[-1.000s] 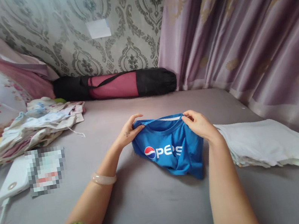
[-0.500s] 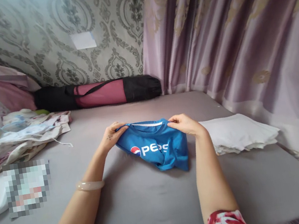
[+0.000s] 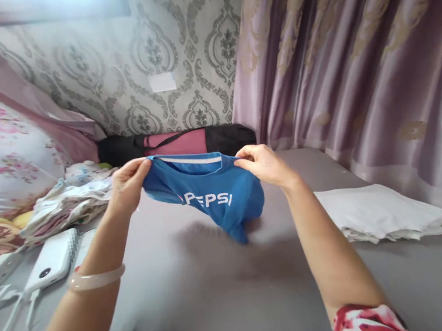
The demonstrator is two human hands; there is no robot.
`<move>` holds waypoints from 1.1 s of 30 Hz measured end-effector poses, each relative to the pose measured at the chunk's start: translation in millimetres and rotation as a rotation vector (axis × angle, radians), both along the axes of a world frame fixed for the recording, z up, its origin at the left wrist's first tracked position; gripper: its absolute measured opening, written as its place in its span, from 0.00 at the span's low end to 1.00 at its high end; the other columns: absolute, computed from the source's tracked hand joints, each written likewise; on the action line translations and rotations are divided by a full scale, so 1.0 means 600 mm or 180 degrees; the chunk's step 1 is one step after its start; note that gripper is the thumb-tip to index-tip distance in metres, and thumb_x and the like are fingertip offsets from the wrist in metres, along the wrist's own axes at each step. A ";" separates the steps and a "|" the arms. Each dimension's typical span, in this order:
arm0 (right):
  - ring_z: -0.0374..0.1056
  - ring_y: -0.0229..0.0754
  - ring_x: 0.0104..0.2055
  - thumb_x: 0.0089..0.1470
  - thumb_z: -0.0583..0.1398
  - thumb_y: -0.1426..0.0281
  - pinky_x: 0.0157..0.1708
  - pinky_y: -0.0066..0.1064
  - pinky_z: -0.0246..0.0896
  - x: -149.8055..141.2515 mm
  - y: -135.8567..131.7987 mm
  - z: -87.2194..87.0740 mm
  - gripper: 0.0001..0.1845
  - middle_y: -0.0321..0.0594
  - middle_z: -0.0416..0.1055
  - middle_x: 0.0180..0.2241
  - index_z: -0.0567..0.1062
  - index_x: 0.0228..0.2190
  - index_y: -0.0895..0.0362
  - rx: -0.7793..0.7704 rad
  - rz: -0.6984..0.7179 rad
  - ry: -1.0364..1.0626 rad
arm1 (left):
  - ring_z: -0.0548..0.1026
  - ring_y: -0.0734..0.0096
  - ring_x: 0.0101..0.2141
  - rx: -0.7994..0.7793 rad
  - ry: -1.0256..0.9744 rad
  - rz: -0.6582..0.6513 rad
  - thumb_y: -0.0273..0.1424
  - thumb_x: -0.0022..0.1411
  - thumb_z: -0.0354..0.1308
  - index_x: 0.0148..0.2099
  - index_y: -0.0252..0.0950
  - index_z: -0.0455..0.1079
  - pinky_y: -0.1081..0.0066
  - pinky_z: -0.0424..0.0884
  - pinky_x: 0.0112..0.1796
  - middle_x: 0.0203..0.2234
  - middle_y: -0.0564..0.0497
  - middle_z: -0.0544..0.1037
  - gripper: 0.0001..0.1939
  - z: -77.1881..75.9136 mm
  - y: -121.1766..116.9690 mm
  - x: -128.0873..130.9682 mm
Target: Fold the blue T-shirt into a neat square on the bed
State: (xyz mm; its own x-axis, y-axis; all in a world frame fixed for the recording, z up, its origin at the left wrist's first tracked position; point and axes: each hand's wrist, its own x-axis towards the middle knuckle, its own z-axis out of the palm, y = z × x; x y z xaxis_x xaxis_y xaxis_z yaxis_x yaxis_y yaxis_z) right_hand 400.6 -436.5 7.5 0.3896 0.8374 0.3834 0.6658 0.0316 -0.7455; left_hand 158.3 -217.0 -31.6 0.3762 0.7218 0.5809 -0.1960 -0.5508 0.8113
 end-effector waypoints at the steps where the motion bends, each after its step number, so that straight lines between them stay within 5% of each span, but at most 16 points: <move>1: 0.69 0.40 0.30 0.47 0.64 0.55 0.29 0.30 0.64 -0.004 0.002 0.018 0.17 0.37 0.75 0.29 0.77 0.31 0.56 0.0064 0.0041 -0.0068 | 0.72 0.72 0.28 0.0131 -0.0073 0.0104 0.44 0.55 0.63 0.38 0.36 0.77 0.74 0.68 0.31 0.27 0.52 0.77 0.17 0.025 -0.002 -0.011; 5: 0.68 0.39 0.29 0.49 0.65 0.57 0.29 0.31 0.65 -0.005 0.008 0.077 0.15 0.36 0.74 0.27 0.77 0.32 0.55 0.0474 -0.0197 -0.0653 | 0.72 0.71 0.28 0.0777 0.0249 0.0204 0.39 0.55 0.65 0.35 0.39 0.78 0.75 0.68 0.29 0.25 0.53 0.77 0.10 0.113 0.007 -0.052; 9: 0.69 0.40 0.32 0.53 0.63 0.60 0.37 0.36 0.66 0.003 0.025 0.107 0.11 0.35 0.72 0.28 0.79 0.30 0.54 0.0506 -0.0285 -0.1654 | 0.70 0.71 0.25 0.1272 0.1412 -0.0360 0.37 0.55 0.63 0.31 0.38 0.78 0.74 0.65 0.26 0.22 0.52 0.75 0.08 0.156 0.043 -0.067; 11: 0.69 0.41 0.36 0.57 0.60 0.60 0.42 0.37 0.64 0.003 0.033 0.114 0.12 0.37 0.72 0.31 0.80 0.32 0.54 0.0769 -0.0497 -0.2000 | 0.69 0.70 0.26 0.1470 0.1377 -0.0238 0.38 0.58 0.59 0.33 0.38 0.78 0.72 0.65 0.27 0.24 0.51 0.75 0.10 0.161 0.058 -0.061; 13: 0.68 0.42 0.40 0.61 0.56 0.62 0.44 0.38 0.62 0.002 0.040 0.118 0.14 0.39 0.71 0.36 0.80 0.36 0.55 0.1133 -0.0856 -0.2227 | 0.70 0.68 0.31 0.1760 0.0884 0.0322 0.37 0.61 0.56 0.37 0.38 0.77 0.69 0.68 0.35 0.28 0.50 0.75 0.11 0.160 0.066 -0.046; 16: 0.67 0.45 0.43 0.62 0.56 0.62 0.46 0.41 0.59 0.004 0.051 0.123 0.14 0.41 0.71 0.39 0.80 0.36 0.54 0.0943 -0.0929 -0.2669 | 0.69 0.62 0.40 0.2302 0.1084 0.0806 0.36 0.61 0.57 0.35 0.37 0.76 0.58 0.63 0.49 0.31 0.49 0.75 0.10 0.154 0.067 -0.015; 20: 0.63 0.48 0.46 0.63 0.54 0.63 0.49 0.46 0.53 0.019 0.064 0.132 0.16 0.44 0.72 0.40 0.80 0.35 0.54 0.1012 -0.1384 -0.2964 | 0.66 0.58 0.47 0.2150 0.1301 0.1436 0.36 0.65 0.52 0.37 0.38 0.75 0.52 0.56 0.54 0.38 0.47 0.75 0.12 0.156 0.064 0.023; 27: 0.61 0.52 0.51 0.63 0.52 0.65 0.51 0.51 0.51 0.033 0.082 0.136 0.15 0.44 0.70 0.44 0.79 0.37 0.54 0.1087 -0.2004 -0.2821 | 0.68 0.59 0.47 0.1668 0.1250 0.1555 0.35 0.64 0.50 0.42 0.38 0.75 0.56 0.59 0.51 0.40 0.48 0.75 0.14 0.174 0.060 0.070; 30: 0.64 0.51 0.48 0.62 0.52 0.66 0.49 0.49 0.55 0.046 0.088 0.129 0.15 0.44 0.72 0.41 0.79 0.36 0.54 0.0925 -0.1786 -0.2681 | 0.70 0.61 0.45 0.1790 0.1500 0.1208 0.36 0.63 0.50 0.41 0.37 0.75 0.59 0.60 0.50 0.38 0.49 0.75 0.13 0.173 0.070 0.083; 33: 0.67 0.48 0.45 0.62 0.52 0.66 0.47 0.45 0.59 0.061 0.093 0.125 0.16 0.44 0.73 0.39 0.79 0.39 0.55 0.1011 -0.1791 -0.2455 | 0.71 0.64 0.42 0.1470 0.1243 0.1422 0.34 0.63 0.50 0.41 0.37 0.74 0.63 0.63 0.47 0.36 0.49 0.75 0.13 0.169 0.078 0.094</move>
State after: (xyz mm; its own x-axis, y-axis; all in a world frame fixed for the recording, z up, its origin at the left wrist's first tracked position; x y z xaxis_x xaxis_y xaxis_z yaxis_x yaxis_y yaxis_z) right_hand 437.0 -380.7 82.5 0.2482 0.4230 0.8715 0.9424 -0.3137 -0.1161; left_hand 214.7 -170.2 70.0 0.3456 0.5693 0.7459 0.3807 -0.8116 0.4431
